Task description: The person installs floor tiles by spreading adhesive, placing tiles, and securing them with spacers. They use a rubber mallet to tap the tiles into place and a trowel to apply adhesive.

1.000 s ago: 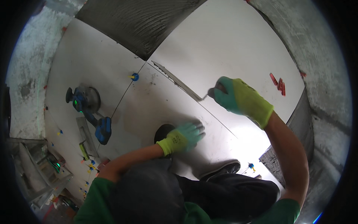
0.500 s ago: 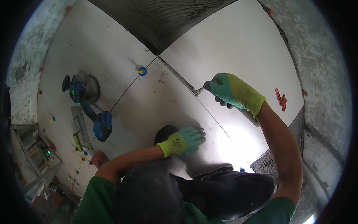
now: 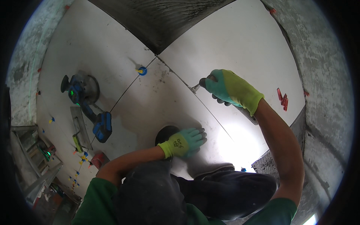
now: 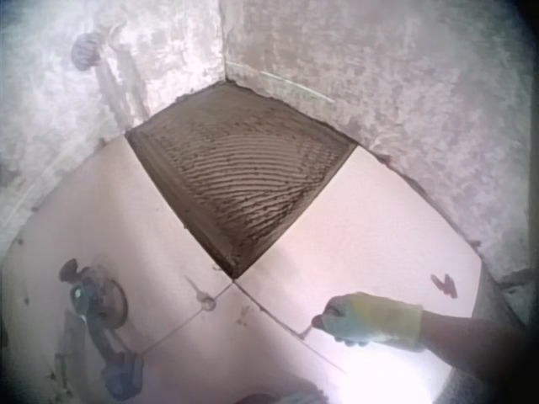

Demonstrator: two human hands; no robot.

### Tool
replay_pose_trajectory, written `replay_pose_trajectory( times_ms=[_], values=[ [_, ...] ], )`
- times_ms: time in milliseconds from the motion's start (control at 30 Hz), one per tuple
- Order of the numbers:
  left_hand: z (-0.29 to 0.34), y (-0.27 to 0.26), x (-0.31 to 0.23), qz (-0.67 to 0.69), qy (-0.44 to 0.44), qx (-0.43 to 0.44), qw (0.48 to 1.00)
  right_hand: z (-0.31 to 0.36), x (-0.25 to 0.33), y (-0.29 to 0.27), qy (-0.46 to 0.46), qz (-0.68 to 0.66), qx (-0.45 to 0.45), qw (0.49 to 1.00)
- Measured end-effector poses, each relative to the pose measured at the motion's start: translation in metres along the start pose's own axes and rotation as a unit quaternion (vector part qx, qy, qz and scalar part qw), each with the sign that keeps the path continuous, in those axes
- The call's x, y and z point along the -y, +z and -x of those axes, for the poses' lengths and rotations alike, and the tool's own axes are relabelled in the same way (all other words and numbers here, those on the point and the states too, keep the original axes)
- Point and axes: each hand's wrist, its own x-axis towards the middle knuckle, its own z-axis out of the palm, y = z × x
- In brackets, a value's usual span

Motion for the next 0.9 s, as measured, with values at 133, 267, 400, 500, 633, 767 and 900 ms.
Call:
replay_pose_trajectory(
  times_ms=[133, 267, 400, 500, 633, 767, 900],
  values=[
    [0.000, 0.000, 0.000, 0.008, -0.004, 0.007, 1.000, 0.000, 0.003, 0.002, -0.005, -0.009, 0.000, 1.000],
    [0.001, 0.000, -0.001, -0.001, -0.010, 0.015, 1.000, 0.000, 0.007, 0.006, 0.001, 0.033, -0.016, 0.999],
    [0.001, 0.001, -0.001, -0.012, -0.008, 0.017, 1.000, 0.001, 0.010, 0.011, 0.020, 0.063, -0.026, 0.997],
    [0.001, 0.002, -0.001, -0.016, -0.009, 0.028, 0.999, 0.002, 0.006, 0.014, 0.029, 0.076, -0.024, 0.996],
    [0.002, 0.005, 0.000, -0.017, -0.012, 0.034, 0.999, 0.012, -0.010, 0.020, 0.081, 0.089, -0.006, 0.993],
    [0.003, 0.006, 0.000, -0.017, -0.003, 0.040, 0.999, 0.026, -0.031, 0.027, 0.097, 0.086, -0.009, 0.992],
    [0.002, 0.005, 0.001, -0.037, -0.004, 0.049, 0.998, 0.033, -0.044, 0.030, 0.092, 0.094, -0.004, 0.991]
  ],
)
